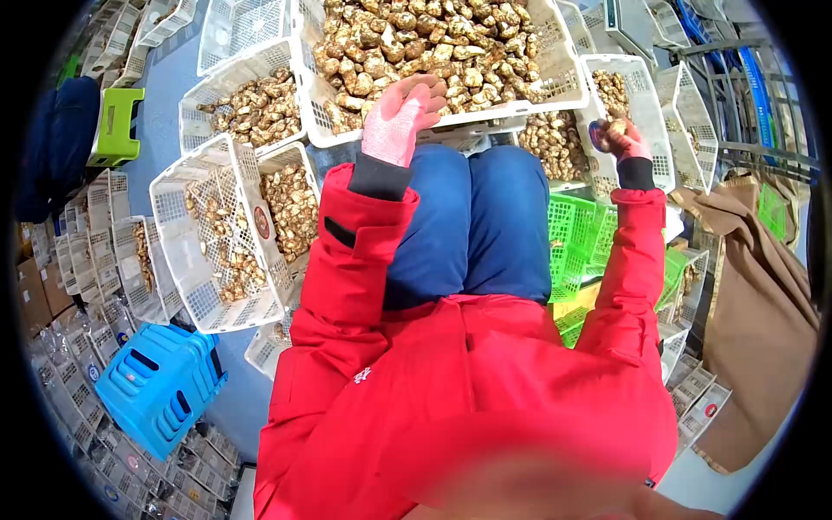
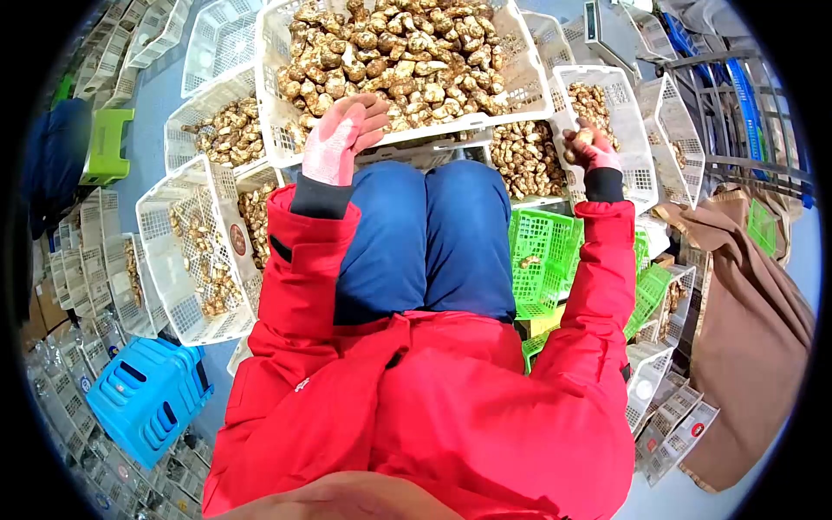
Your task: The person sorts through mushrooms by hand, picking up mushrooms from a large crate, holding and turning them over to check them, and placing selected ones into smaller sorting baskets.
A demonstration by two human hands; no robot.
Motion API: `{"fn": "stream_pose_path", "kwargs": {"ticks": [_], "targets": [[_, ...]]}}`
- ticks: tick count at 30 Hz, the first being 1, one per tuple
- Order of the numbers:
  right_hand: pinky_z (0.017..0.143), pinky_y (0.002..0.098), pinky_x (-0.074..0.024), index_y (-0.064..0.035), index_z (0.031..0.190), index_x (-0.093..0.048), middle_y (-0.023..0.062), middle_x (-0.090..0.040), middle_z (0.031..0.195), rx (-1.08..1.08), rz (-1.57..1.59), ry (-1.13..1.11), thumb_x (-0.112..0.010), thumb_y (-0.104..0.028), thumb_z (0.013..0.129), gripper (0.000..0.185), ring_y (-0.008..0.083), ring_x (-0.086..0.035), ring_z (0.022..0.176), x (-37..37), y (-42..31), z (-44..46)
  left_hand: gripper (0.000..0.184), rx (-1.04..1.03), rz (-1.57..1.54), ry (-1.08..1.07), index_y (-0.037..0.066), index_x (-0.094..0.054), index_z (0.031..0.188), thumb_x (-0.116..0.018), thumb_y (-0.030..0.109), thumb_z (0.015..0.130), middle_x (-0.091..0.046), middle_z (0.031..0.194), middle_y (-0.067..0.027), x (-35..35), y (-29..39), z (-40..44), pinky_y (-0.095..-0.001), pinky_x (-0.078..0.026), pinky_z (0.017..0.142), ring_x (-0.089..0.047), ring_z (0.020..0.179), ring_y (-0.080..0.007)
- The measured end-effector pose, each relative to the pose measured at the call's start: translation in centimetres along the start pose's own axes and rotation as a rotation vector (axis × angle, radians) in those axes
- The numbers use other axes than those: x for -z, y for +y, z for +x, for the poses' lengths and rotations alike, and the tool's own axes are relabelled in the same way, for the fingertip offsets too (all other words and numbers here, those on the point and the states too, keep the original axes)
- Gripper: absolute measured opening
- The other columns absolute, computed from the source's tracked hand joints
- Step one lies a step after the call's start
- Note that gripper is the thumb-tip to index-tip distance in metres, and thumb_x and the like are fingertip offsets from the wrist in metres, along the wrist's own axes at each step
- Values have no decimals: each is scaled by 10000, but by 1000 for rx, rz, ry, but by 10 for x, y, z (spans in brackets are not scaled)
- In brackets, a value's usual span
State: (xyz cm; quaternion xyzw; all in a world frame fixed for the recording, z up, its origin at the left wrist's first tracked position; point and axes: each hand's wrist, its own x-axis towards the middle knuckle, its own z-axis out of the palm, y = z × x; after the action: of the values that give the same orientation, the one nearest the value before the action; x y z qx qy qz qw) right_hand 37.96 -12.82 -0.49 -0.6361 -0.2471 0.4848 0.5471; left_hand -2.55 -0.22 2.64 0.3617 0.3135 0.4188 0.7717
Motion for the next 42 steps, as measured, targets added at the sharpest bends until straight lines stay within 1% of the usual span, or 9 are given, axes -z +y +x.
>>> {"fn": "stream_pose_path", "kwargs": {"ticks": [4, 8, 14, 18, 22, 29, 32, 35, 42], "targets": [[788, 294, -432, -5, 1184, -457, 147, -555, 1060, 436, -1019, 367, -639, -202, 706, 549, 184, -547, 909, 34, 18, 77, 375, 4, -7, 51, -60, -429, 1123, -475, 209, 867, -539, 1061, -153, 5, 5, 1, -251, -448, 763, -546, 895, -168], [831, 285, -423, -82, 1192, -469, 129, -572, 1077, 594, -611, -149, -589, -236, 762, 473, 178, -548, 971, -129, -49, 135, 457, 2, 53, -11, -32, -407, 1170, -490, 295, 862, -517, 1101, -157, 13, 3, 5, -282, -452, 798, -537, 983, -215], [895, 387, -400, -214, 1255, -392, 103, -485, 1207, 178, -1705, 73, -555, -406, 748, 567, 251, -479, 1100, -269, -25, 212, 370, 7, 129, 63, -42, -418, 1150, -449, 207, 878, -528, 1080, -159, 22, 23, -1, -268, -443, 792, -542, 965, -207], [787, 344, -458, -194, 1209, -466, 78, -593, 1055, 472, -1363, 81, -548, -272, 752, 471, 187, -574, 947, -231, -19, 211, 338, 18, 48, 115, -44, -433, 1126, -478, 159, 860, -536, 1056, -137, 26, 17, 0, -256, -451, 745, -554, 910, -181], [831, 348, -456, -64, 1257, -387, 43, -535, 1053, -6, 85, -401, -547, -45, 777, 507, 124, -516, 883, -193, -35, 117, 357, 56, -5, 60, -54, -424, 1134, -491, 157, 855, -547, 1025, -123, 17, 11, 5, -231, -454, 722, -548, 889, -156], [900, 265, -386, -2, 1229, -402, 98, -515, 1151, 458, -212, -521, -570, -13, 741, 516, 173, -475, 1080, -255, -31, 6, 553, -54, -276, -63, -23, -333, 1219, -560, 268, 807, -420, 1200, -161, 3, -10, 4, -392, -379, 906, -452, 1077, -278], [837, 292, -424, -70, 1157, -496, 115, -557, 1058, 873, -799, -479, -571, -57, 724, 440, 220, -538, 983, -292, -48, -34, 217, -336, 1412, 169, 9, -514, 921, -547, 181, 794, -537, 799, -111, 13, -7, 6, -339, -420, 723, -513, 788, -198], [824, 258, -424, -46, 1147, -505, 96, -568, 1054, 700, -556, -449, -549, -42, 762, 388, 171, -540, 967, -286, -51, -22, 199, -398, 258, 106, 13, -535, 960, -460, 166, 857, -447, 623, -46, 43, -30, 19, -314, -442, 667, -458, 594, -145], [786, 217, -433, -3, 1163, -483, 91, -584, 1044, 274, -62, -494, -507, -64, 833, 336, 145, -568, 932, -256, -40, 15, 307, -77, -433, 41, -57, -457, 1088, -420, 114, 836, -488, 857, -68, 35, 9, 0, -467, -291, 987, -485, 814, -155]]}}
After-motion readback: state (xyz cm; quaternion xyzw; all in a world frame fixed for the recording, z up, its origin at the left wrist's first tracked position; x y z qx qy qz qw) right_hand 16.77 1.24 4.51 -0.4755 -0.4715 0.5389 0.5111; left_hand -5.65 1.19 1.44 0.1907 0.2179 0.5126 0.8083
